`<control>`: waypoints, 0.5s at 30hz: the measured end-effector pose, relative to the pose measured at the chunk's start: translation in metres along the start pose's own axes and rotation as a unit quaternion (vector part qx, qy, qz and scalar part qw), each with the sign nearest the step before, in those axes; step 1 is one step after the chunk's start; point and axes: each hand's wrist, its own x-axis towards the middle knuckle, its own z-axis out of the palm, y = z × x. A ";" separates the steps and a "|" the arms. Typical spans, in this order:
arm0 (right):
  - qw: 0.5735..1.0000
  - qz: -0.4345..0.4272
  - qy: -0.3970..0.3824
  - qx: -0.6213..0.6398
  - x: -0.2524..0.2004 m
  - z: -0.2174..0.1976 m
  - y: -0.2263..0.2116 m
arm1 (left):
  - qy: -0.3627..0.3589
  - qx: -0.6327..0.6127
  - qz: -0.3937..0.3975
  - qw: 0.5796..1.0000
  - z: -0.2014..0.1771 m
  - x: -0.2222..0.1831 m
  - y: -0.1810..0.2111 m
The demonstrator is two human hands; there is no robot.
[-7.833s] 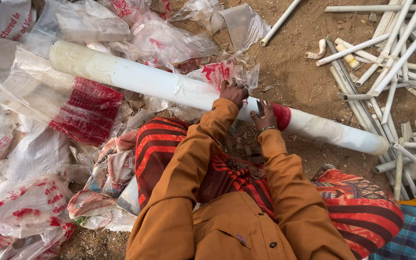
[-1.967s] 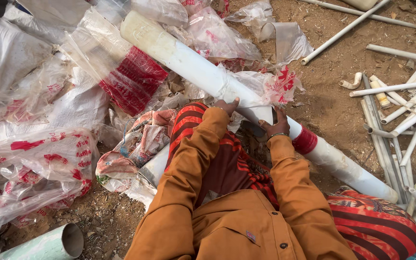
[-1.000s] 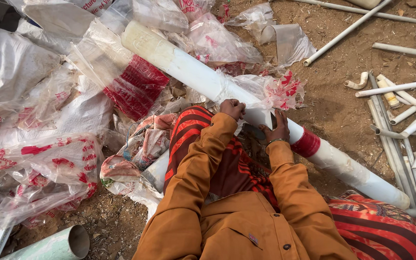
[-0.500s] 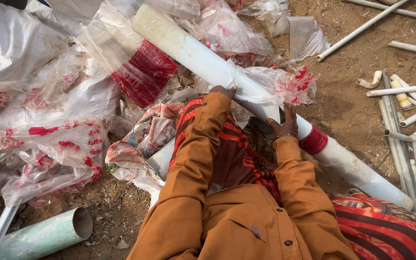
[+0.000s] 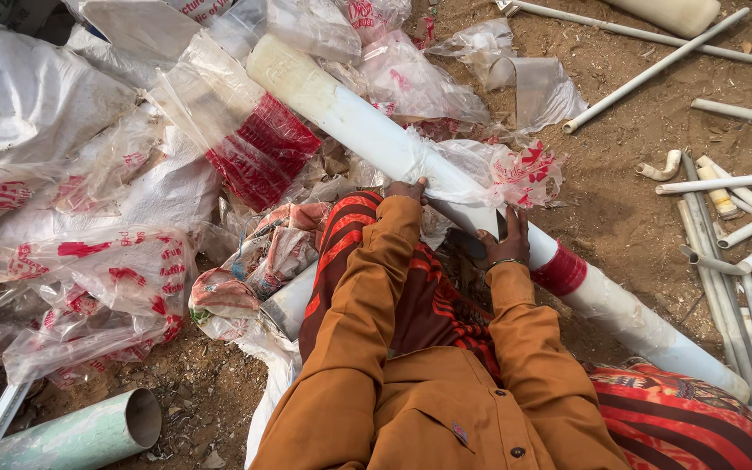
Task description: The person wraps a plastic pipe with plastic sheeting and red tape, then uses a small blade to trim the excess plastic.
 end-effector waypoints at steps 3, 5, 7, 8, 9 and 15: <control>1.000 -0.002 0.004 -0.012 -0.002 0.003 -0.004 | -0.034 -0.124 0.055 0.990 0.003 0.013 -0.012; 1.000 0.018 -0.004 -0.004 0.000 0.001 -0.006 | -0.053 -0.156 0.077 0.983 0.008 0.023 -0.012; 1.000 0.023 -0.009 -0.006 -0.001 -0.002 -0.005 | -0.055 -0.172 0.081 0.980 0.011 0.029 -0.015; 1.000 0.019 -0.011 -0.012 -0.002 -0.004 -0.005 | -0.057 -0.159 0.084 0.982 0.013 0.030 -0.018; 1.000 0.015 -0.011 -0.015 -0.003 -0.004 -0.005 | -0.060 -0.143 0.087 0.984 0.013 0.031 -0.019; 1.000 0.009 -0.014 -0.013 0.001 -0.008 -0.010 | -0.148 -0.105 0.074 0.981 -0.001 0.041 -0.007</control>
